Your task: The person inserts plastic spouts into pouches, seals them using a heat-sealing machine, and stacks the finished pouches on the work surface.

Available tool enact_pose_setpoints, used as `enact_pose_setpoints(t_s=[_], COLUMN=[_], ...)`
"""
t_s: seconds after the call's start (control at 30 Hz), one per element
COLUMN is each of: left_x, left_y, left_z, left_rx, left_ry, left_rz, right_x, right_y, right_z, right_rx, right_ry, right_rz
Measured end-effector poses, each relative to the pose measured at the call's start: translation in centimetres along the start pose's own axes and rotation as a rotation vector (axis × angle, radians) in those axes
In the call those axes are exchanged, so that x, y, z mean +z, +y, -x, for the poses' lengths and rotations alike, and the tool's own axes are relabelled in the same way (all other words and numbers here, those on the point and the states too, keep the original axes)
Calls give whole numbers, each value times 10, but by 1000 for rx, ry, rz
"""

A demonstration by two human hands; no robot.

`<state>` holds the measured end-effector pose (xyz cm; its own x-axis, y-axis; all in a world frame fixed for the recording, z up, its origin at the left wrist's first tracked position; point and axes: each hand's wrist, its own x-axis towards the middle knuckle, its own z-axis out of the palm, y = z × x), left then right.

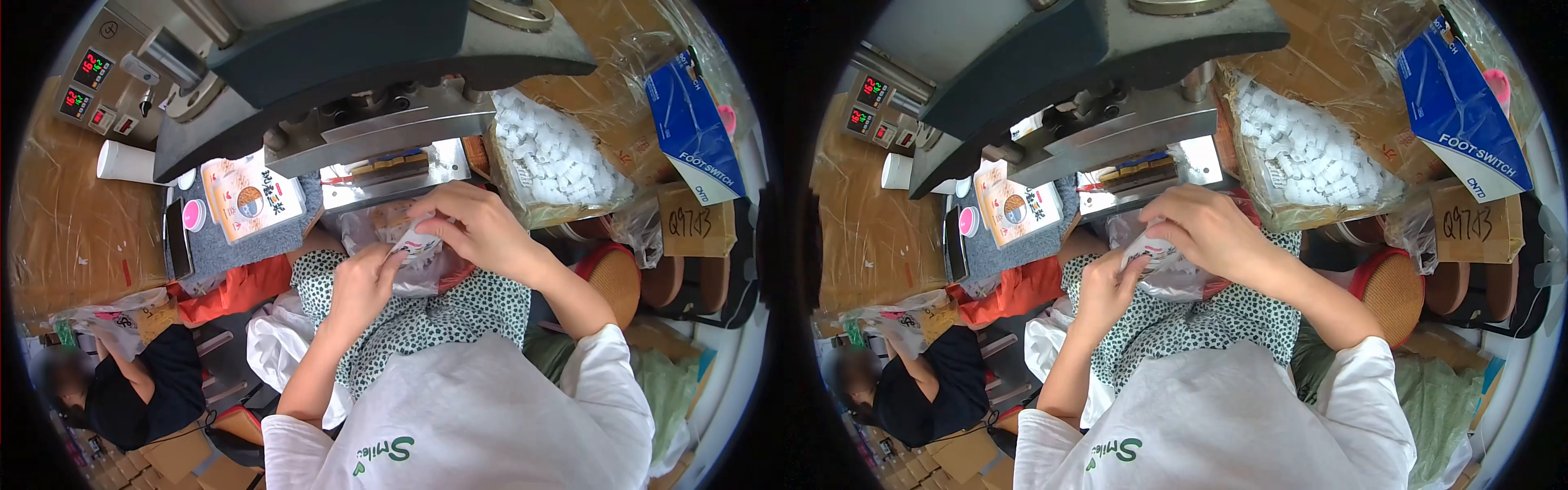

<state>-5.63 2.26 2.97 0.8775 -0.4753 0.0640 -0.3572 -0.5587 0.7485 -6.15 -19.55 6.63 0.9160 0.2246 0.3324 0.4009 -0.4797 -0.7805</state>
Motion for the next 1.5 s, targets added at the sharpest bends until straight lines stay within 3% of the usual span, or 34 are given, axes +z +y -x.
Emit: enact_pose_setpoints(t_s=[0.1,0.17,0.27,0.33,0.43,0.47,0.53,0.6,0.67,0.7,0.8,0.83,0.87,0.93,1.0,1.03,1.1,1.13,1.27,1.33,1.5], left_x=[4,3,6,7,7,4,-12,-34,-40,-33,-37,-48,-51,-49,-43,-40,-42,-42,-36,-31,-13], left_y=[-4,-4,-21,-20,-14,-14,-19,-45,-96,-119,-95,-89,-93,-67,-30,-19,-1,5,11,10,0], left_z=[-12,-25,-47,-58,-61,-59,-58,-52,-32,-18,11,14,19,28,27,25,26,28,24,20,10], left_rx=[-152,-373,-533,-514,-481,-508,-543,-313,-72,-109,-82,-188,-35,-197,-74,13,-3,-36,164,227,157], left_ry=[-70,-121,-96,-63,-22,-68,-157,290,509,357,260,274,445,457,472,508,467,429,358,288,58], left_rz=[223,502,762,904,966,790,434,169,-921,-856,-752,-657,-546,-435,-445,-442,-420,-415,-457,-402,-172], right_x=[2,-8,-22,-30,-48,-51,-50,-57,-58,-59,-65,-67,-67,-57,-38,-25,-2,6,12,7,1], right_y=[-3,-5,-4,-4,8,12,38,50,53,53,41,31,20,-7,-25,-27,-26,-26,-34,-32,-9], right_z=[-2,-3,5,11,17,18,25,27,30,30,24,25,24,17,8,3,-4,-5,-7,-6,-5], right_rx=[167,161,141,73,132,264,350,374,383,369,306,287,327,404,344,204,-11,-83,-242,-209,-64], right_ry=[181,213,181,150,330,307,215,137,107,122,266,322,290,235,18,7,7,18,-43,-105,-155], right_rz=[-142,-35,82,210,648,856,950,817,706,665,565,537,376,51,-70,-94,-43,30,186,190,25])
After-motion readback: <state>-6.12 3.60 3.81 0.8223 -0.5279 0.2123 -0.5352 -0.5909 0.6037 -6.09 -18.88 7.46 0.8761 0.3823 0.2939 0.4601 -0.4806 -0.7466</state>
